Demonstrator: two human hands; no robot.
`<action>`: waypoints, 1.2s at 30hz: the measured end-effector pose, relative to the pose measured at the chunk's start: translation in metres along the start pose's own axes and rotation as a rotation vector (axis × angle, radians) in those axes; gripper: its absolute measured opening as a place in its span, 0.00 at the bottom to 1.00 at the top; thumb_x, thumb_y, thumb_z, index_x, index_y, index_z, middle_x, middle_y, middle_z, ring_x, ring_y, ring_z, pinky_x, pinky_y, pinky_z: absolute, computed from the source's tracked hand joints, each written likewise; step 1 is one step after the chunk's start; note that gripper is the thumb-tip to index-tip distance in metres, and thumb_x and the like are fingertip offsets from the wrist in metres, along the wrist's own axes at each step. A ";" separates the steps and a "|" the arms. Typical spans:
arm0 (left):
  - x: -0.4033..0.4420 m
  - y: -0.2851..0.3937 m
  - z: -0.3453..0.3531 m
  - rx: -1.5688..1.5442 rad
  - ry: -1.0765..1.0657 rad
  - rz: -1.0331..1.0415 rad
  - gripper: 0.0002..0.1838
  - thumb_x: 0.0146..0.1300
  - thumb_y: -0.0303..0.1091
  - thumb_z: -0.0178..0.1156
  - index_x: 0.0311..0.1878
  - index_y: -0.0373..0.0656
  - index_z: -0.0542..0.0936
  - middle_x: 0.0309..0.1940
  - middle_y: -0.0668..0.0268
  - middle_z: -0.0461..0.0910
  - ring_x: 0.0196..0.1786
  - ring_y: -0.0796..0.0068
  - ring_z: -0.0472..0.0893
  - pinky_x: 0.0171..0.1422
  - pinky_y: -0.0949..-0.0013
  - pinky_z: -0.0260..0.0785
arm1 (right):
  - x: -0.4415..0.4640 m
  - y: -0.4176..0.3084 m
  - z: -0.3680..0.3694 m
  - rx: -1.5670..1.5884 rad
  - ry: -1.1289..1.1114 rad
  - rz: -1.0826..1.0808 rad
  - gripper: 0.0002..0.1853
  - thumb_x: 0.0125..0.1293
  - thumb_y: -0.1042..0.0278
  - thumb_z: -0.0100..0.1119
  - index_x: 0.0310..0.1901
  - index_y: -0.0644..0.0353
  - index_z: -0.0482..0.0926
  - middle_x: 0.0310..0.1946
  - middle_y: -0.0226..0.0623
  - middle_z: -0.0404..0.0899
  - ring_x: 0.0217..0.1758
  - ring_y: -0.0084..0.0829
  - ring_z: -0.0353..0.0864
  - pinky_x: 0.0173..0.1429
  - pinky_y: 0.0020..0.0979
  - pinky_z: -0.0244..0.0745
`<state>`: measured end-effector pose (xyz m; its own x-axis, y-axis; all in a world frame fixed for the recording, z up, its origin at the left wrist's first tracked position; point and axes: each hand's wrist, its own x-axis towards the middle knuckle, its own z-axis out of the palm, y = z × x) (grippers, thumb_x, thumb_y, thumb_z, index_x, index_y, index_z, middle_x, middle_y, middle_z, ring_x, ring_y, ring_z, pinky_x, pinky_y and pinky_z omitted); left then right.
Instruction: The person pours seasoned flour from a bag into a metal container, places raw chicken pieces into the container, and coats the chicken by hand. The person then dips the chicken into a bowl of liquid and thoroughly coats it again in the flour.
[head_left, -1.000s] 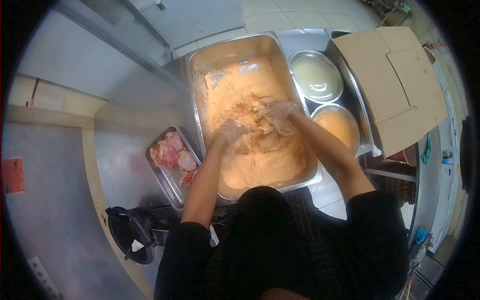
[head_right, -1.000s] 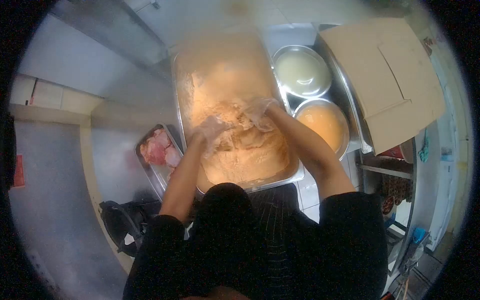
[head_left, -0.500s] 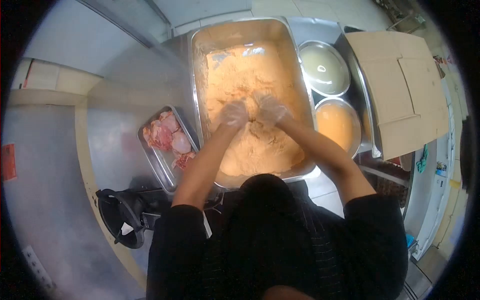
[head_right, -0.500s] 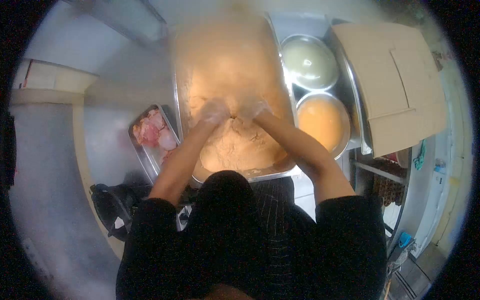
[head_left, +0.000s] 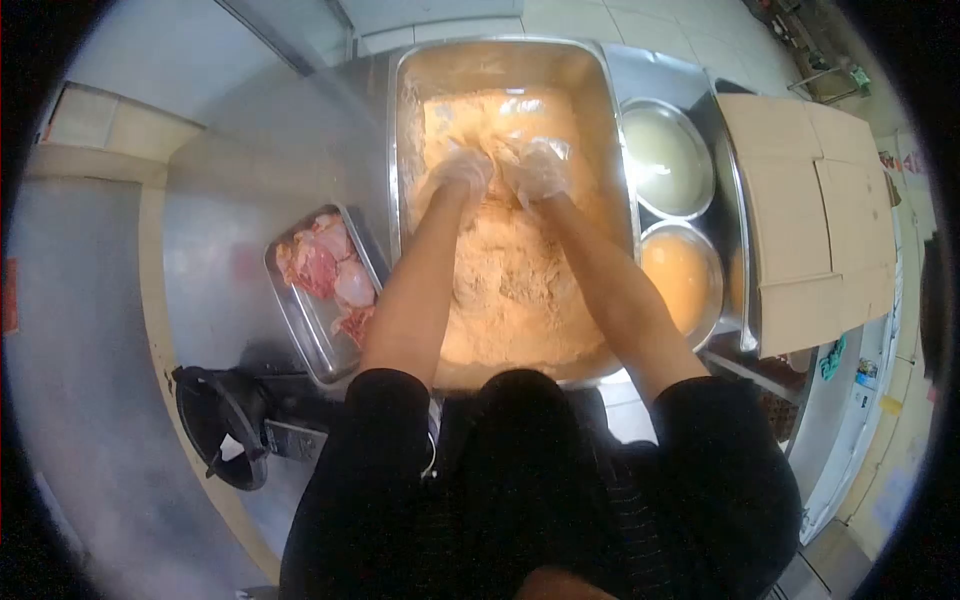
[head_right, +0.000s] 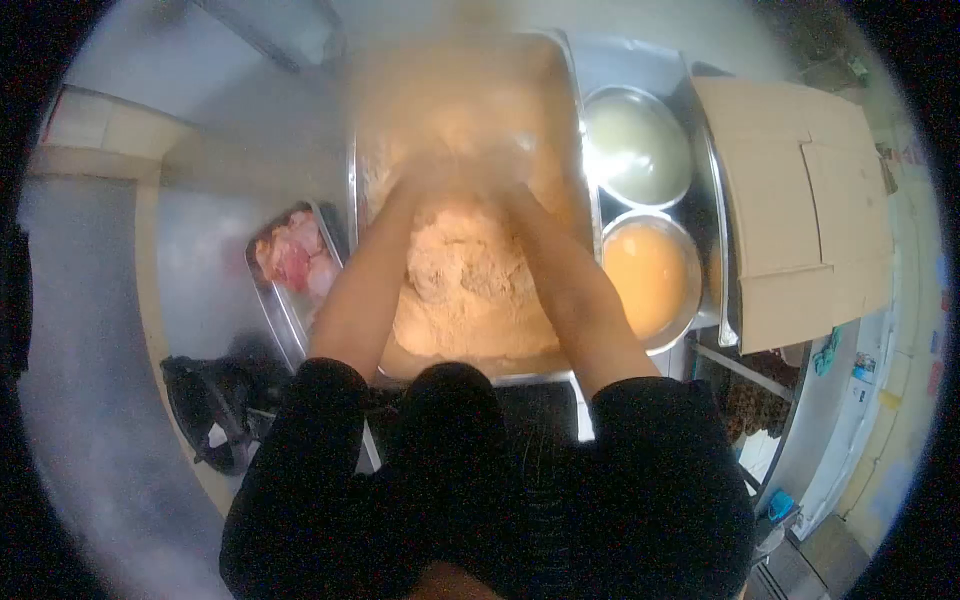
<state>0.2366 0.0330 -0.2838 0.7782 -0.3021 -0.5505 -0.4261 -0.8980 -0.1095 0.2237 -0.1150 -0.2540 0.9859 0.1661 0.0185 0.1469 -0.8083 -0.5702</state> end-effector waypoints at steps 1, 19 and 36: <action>-0.014 0.005 0.007 -0.009 -0.014 0.004 0.17 0.61 0.41 0.51 0.50 0.46 0.78 0.55 0.62 0.75 0.51 0.65 0.77 0.48 0.60 0.73 | -0.012 -0.017 -0.021 0.172 -0.257 0.060 0.25 0.60 0.42 0.50 0.43 0.57 0.81 0.46 0.42 0.80 0.47 0.39 0.79 0.50 0.38 0.72; -0.155 0.086 -0.006 -0.611 0.376 -0.324 0.18 0.59 0.44 0.56 0.41 0.38 0.81 0.32 0.50 0.81 0.37 0.58 0.82 0.40 0.57 0.74 | -0.104 0.013 -0.065 -0.681 -0.440 -0.633 0.19 0.57 0.62 0.50 0.42 0.70 0.76 0.34 0.51 0.79 0.37 0.41 0.81 0.39 0.37 0.76; -0.133 0.111 -0.005 -0.260 0.366 -0.419 0.19 0.65 0.36 0.47 0.59 0.44 0.70 0.55 0.55 0.71 0.56 0.55 0.71 0.52 0.52 0.69 | -0.078 0.156 0.116 -0.504 -0.167 -0.277 0.17 0.58 0.63 0.49 0.45 0.63 0.76 0.27 0.51 0.79 0.29 0.43 0.82 0.32 0.45 0.76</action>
<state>0.0879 -0.0275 -0.2188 0.9829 0.0445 -0.1788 0.0407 -0.9989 -0.0245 0.1607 -0.1885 -0.4401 0.8858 0.4623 -0.0415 0.4566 -0.8839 -0.1014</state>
